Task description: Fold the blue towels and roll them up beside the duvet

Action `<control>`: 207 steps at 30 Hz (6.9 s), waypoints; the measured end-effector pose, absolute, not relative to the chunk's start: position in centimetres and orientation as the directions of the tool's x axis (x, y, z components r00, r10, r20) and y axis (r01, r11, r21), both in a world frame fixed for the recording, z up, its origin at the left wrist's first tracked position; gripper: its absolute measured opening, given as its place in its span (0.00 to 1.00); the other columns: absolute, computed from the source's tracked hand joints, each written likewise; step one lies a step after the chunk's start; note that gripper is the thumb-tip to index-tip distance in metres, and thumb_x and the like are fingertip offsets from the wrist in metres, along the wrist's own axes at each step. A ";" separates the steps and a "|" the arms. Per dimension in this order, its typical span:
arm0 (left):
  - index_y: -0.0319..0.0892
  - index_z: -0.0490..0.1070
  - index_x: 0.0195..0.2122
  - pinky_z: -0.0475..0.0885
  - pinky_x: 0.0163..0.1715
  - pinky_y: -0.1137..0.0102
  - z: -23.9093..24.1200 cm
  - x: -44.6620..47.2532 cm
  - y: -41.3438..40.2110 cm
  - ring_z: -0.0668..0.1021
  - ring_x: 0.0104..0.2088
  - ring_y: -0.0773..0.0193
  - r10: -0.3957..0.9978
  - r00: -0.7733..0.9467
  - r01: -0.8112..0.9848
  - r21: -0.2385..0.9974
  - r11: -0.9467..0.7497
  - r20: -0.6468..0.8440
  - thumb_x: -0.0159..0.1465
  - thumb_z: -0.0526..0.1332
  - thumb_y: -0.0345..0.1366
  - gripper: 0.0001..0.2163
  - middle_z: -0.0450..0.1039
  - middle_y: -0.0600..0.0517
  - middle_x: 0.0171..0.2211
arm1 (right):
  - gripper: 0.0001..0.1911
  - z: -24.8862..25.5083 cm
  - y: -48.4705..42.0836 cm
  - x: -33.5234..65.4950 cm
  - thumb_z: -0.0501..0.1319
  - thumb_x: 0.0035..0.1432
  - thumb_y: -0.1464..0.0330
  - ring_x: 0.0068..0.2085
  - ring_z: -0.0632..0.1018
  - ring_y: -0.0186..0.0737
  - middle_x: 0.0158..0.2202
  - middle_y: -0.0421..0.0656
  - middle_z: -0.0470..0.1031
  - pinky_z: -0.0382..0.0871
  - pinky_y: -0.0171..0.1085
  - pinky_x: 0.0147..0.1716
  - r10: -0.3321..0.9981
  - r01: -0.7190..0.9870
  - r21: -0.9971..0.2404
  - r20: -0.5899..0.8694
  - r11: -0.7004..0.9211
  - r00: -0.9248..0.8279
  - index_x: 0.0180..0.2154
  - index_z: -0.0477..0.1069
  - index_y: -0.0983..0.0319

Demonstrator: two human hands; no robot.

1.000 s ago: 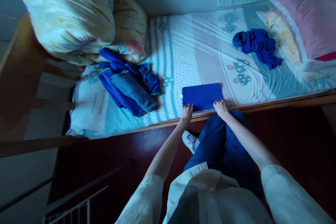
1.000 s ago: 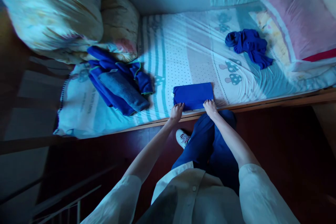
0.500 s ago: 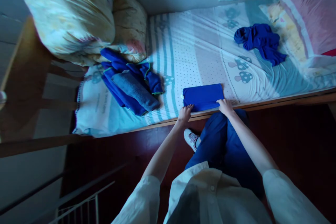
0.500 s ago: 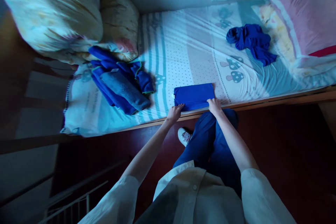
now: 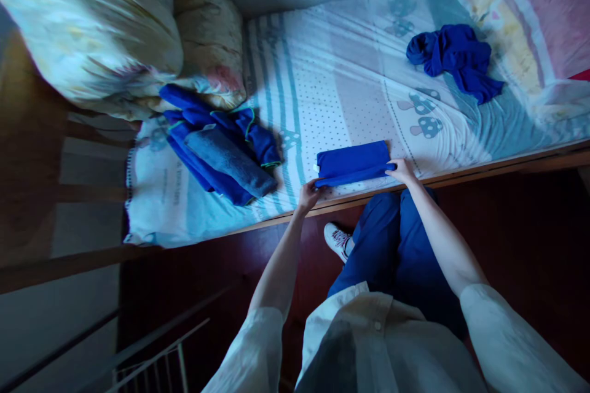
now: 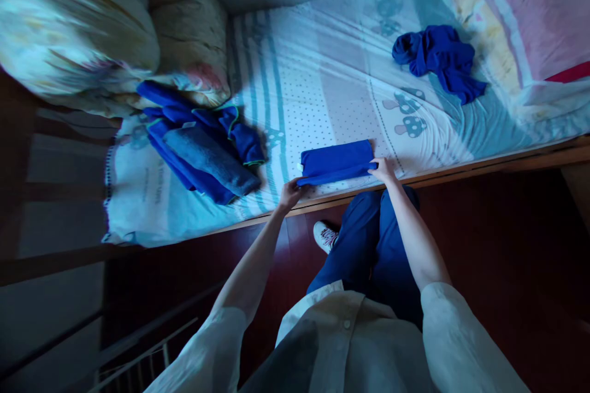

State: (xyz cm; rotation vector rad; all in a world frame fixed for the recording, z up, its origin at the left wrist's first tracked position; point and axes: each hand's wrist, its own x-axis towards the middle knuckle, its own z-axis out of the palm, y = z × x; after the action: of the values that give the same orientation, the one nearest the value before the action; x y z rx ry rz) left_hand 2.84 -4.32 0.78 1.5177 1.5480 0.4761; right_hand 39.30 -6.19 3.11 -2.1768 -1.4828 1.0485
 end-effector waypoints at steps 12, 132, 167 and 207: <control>0.44 0.62 0.23 0.61 0.29 0.72 1.1 3.8 -3.4 0.68 0.26 0.66 0.935 -0.075 0.682 0.666 0.301 -0.346 0.62 0.61 0.41 0.13 0.63 0.57 0.19 | 0.07 2.1 -5.6 39.6 0.68 0.59 0.64 0.37 0.81 0.42 0.33 0.44 0.82 0.71 0.33 0.38 0.849 0.753 -0.429 -0.416 -0.499 0.326 0.34 0.79 0.61; 0.38 0.77 0.36 0.76 0.42 0.65 10.7 4.0 3.4 0.79 0.34 0.61 0.942 0.284 0.503 0.864 0.014 -0.180 0.49 0.74 0.35 0.14 0.78 0.51 0.33 | 0.49 10.1 0.9 29.9 0.77 0.46 0.60 0.66 0.70 0.63 0.64 0.57 0.71 0.65 0.59 0.64 0.956 0.801 -0.585 -0.140 0.129 -0.256 0.68 0.64 0.60; 0.36 0.74 0.38 0.78 0.42 0.62 4.1 -1.7 -1.7 0.81 0.40 0.50 0.865 -0.457 0.194 0.926 0.324 -0.207 0.44 0.72 0.38 0.20 0.79 0.49 0.33 | 0.25 15.6 4.1 6.6 0.78 0.43 0.54 0.48 0.79 0.46 0.34 0.39 0.81 0.79 0.45 0.48 0.944 0.212 -0.967 -0.194 -0.140 -0.265 0.37 0.72 0.57; 0.43 0.77 0.47 0.74 0.51 0.59 1.3 19.8 -7.9 0.77 0.50 0.52 0.795 0.606 0.555 0.724 -0.410 -0.014 0.70 0.55 0.32 0.11 0.78 0.43 0.47 | 0.22 11.9 -13.7 42.4 0.71 0.53 0.56 0.58 0.80 0.47 0.57 0.48 0.80 0.74 0.46 0.58 0.882 0.140 -0.884 -0.409 -0.447 0.234 0.49 0.79 0.57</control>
State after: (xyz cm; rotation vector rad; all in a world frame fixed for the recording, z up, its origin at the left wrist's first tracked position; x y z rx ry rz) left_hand 19.82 -7.88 1.28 2.1240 1.0599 0.4367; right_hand 42.37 -13.72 11.87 -1.7692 -0.9466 1.2708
